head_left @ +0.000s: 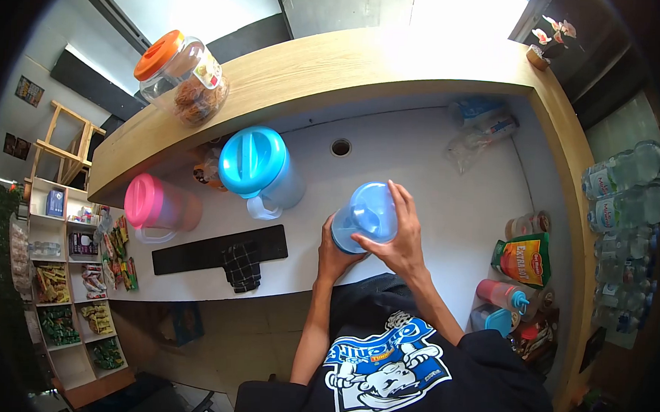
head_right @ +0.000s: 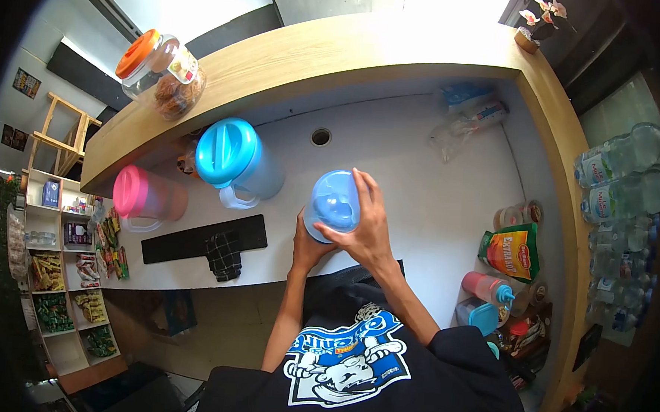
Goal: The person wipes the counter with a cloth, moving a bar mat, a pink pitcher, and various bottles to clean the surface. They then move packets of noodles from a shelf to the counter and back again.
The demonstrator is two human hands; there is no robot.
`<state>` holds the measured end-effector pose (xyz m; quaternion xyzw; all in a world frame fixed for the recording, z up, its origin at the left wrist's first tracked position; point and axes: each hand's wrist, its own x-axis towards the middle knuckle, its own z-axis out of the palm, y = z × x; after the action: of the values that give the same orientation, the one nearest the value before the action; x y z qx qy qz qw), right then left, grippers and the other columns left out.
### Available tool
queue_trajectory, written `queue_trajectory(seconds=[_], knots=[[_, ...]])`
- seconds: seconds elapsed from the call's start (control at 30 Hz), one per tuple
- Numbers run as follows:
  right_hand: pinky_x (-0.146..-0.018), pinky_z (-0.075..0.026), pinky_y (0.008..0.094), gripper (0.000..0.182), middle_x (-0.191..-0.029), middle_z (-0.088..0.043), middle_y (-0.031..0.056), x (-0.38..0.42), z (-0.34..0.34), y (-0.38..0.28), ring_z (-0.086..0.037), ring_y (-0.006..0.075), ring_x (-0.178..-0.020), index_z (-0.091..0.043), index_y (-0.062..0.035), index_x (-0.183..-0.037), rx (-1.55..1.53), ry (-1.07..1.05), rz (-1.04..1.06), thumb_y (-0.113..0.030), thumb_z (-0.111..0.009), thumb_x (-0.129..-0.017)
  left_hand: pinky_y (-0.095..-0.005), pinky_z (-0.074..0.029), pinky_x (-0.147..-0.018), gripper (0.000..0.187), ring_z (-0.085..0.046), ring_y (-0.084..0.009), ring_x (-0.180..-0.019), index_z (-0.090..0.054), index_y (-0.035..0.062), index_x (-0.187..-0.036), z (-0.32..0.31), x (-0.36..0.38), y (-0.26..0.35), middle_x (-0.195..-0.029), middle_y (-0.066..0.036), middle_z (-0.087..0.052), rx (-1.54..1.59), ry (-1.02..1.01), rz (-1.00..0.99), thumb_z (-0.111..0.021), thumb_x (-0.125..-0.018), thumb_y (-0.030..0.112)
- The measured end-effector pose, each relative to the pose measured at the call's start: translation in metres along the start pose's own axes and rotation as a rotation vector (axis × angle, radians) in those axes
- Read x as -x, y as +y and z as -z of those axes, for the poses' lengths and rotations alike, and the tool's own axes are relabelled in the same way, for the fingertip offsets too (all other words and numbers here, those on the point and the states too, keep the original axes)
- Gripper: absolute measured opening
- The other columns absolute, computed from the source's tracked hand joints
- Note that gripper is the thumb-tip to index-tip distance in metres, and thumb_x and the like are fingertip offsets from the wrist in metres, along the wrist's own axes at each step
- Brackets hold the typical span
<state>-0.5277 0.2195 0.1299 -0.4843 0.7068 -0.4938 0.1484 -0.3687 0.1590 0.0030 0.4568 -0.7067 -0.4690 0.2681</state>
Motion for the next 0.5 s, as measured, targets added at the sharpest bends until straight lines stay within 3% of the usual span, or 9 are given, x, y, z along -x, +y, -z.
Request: queue_trajectory(seconds=[0.23, 0.37, 0.5], knots=[[-0.109, -0.046, 0.0454, 0.104, -0.142, -0.050, 0.0232, 0.004, 0.035, 0.020, -0.052, 0.0373, -0.131, -0.040, 0.0016, -0.149, -0.161, 0.135, -0.203, -0.044, -0.091, -0.070, -0.0432, -0.050, -0.105, 0.118, -0.057, -0.0325, -0.128, -0.034, 0.0108, -0.148, -0.003, -0.002, -0.003, -0.140, -0.014, -0.054, -0.041, -0.004, 0.008, -0.100, -0.052, 0.029], [-0.110, -0.044, 0.0445, 0.094, -0.141, -0.051, 0.0240, 0.011, 0.050, 0.045, -0.052, 0.0364, -0.131, -0.042, 0.0011, -0.148, -0.463, 0.319, -0.390, -0.047, -0.085, -0.080, -0.0425, -0.048, -0.108, 0.121, -0.057, -0.0310, -0.129, -0.031, 0.0104, -0.150, -0.004, 0.000, -0.007, -0.140, -0.014, -0.054, 0.002, -0.017, -0.003, -0.100, -0.053, 0.030], [-0.112, -0.040, 0.0451, 0.092, -0.143, -0.050, 0.0243, 0.020, 0.066, 0.078, -0.049, 0.0360, -0.133, -0.041, 0.0005, -0.149, -0.318, 0.494, -0.463, -0.051, -0.080, -0.084, -0.0415, -0.045, -0.112, 0.123, -0.055, -0.0300, -0.131, -0.029, 0.0078, -0.151, -0.002, 0.000, -0.002, -0.142, -0.014, -0.053, 0.003, -0.038, 0.017, -0.100, -0.053, 0.031]])
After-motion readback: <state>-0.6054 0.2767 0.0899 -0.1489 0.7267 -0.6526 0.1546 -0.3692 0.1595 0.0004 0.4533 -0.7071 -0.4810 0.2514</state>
